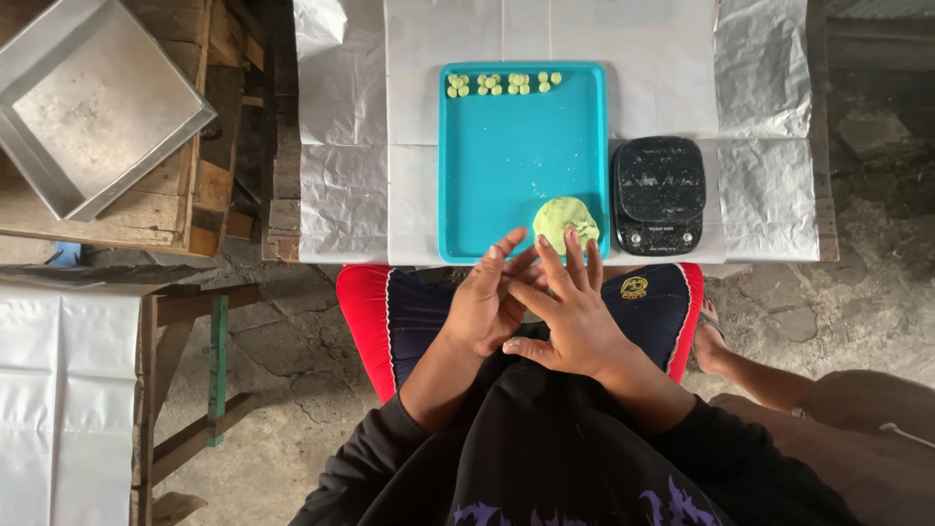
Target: The person sits on the floor and repeatedly pinches small portions of a light green dough mass, rolls them into small balls between their palms, and places them in a row on a blue tray. A digital scale and a metal baking pan are visible on the table.
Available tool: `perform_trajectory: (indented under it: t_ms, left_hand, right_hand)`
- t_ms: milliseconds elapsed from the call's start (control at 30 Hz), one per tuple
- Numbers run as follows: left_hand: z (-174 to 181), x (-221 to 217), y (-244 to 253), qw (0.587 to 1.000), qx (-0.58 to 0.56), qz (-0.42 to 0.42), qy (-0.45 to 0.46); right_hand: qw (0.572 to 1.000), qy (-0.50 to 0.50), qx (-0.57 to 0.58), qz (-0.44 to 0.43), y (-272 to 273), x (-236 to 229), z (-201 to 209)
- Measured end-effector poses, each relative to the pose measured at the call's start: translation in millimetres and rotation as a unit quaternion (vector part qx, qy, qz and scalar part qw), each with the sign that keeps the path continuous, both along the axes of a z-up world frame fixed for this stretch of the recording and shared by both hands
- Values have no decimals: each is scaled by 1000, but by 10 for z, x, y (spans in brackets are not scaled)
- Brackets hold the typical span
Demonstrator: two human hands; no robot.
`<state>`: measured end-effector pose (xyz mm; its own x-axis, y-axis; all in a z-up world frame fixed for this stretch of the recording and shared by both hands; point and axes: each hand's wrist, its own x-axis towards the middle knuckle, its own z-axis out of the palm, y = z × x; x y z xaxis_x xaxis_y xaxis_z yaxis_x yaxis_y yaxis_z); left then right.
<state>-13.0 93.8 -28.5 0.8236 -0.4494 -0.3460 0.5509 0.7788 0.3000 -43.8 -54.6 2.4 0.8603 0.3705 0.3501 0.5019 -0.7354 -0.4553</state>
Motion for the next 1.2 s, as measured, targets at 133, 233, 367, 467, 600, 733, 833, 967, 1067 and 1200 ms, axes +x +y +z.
perform_trajectory:
  t_ms: [133, 233, 367, 467, 600, 733, 833, 967, 1067, 1200]
  left_hand:
    - [16, 54, 78, 997, 53, 49, -1]
    - [-29, 4, 16, 993, 101, 40, -35]
    - [-88, -172, -190, 989, 84, 22, -123]
    - [-45, -188, -212, 990, 62, 18, -128]
    - [92, -141, -227, 990, 28, 14, -138]
    - [478, -114, -86, 988, -2, 21, -156]
    - [587, -87, -54, 986, -9, 21, -163]
    - [326, -74, -145, 988, -34, -11, -148]
    - [-347, -151, -267, 991, -91, -42, -85]
    - [-286, -183, -172, 982, -169, -77, 33]
  right_hand:
    - [999, 4, 28, -22, -73, 69, 45]
    - [994, 42, 96, -20, -28, 117, 98]
    - [967, 89, 238, -6, 168, 223, 54]
    - [971, 88, 220, 36, 471, 87, 119]
    - [970, 28, 222, 96, 569, 190, 321]
    - [987, -13, 146, 73, 433, 238, 302]
    - [986, -4, 146, 85, 488, 146, 343]
    - [994, -56, 90, 13, 254, 393, 174]
    - [988, -41, 124, 87, 467, -7, 395]
    - [989, -90, 113, 16, 348, 420, 195]
